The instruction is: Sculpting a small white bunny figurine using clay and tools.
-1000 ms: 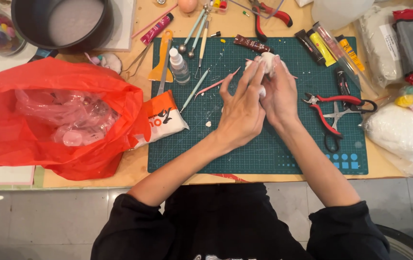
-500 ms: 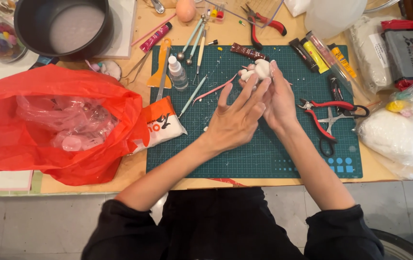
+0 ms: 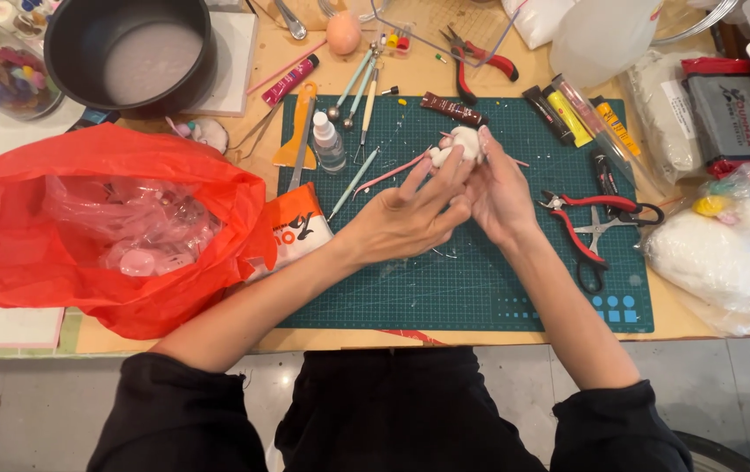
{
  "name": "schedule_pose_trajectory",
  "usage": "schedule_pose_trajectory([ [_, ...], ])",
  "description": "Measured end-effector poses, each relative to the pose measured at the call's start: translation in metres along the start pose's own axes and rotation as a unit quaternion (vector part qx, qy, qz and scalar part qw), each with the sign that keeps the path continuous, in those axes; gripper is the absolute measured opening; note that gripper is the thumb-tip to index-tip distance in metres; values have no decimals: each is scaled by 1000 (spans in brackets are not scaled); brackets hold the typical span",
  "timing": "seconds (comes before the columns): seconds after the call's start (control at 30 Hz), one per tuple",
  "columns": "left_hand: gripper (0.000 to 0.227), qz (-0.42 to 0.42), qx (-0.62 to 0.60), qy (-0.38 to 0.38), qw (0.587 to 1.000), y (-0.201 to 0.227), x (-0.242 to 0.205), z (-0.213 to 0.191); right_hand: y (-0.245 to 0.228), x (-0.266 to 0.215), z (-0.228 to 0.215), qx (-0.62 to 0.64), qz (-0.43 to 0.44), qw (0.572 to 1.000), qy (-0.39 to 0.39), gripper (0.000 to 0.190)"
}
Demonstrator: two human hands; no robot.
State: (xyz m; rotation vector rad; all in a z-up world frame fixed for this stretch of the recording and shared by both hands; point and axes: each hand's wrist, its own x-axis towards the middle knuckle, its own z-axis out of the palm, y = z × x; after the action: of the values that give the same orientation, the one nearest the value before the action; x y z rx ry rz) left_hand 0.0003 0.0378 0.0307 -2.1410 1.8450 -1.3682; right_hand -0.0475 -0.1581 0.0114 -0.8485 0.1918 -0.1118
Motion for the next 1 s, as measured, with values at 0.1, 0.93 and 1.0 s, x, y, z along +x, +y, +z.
schedule_pose_trajectory([
  [0.1,28,39,18,17,999,-9,4,0,0,1,-3,-5,10,1000,15,43],
  [0.93,16,-303,-439,87,841,-4,-2,0,-23,-5,-10,-199,11,972,-123,40],
  [1.0,14,-341,-457,99,815,-7,-6,-2,-23,-6,-7,-257,13,959,-120,43],
])
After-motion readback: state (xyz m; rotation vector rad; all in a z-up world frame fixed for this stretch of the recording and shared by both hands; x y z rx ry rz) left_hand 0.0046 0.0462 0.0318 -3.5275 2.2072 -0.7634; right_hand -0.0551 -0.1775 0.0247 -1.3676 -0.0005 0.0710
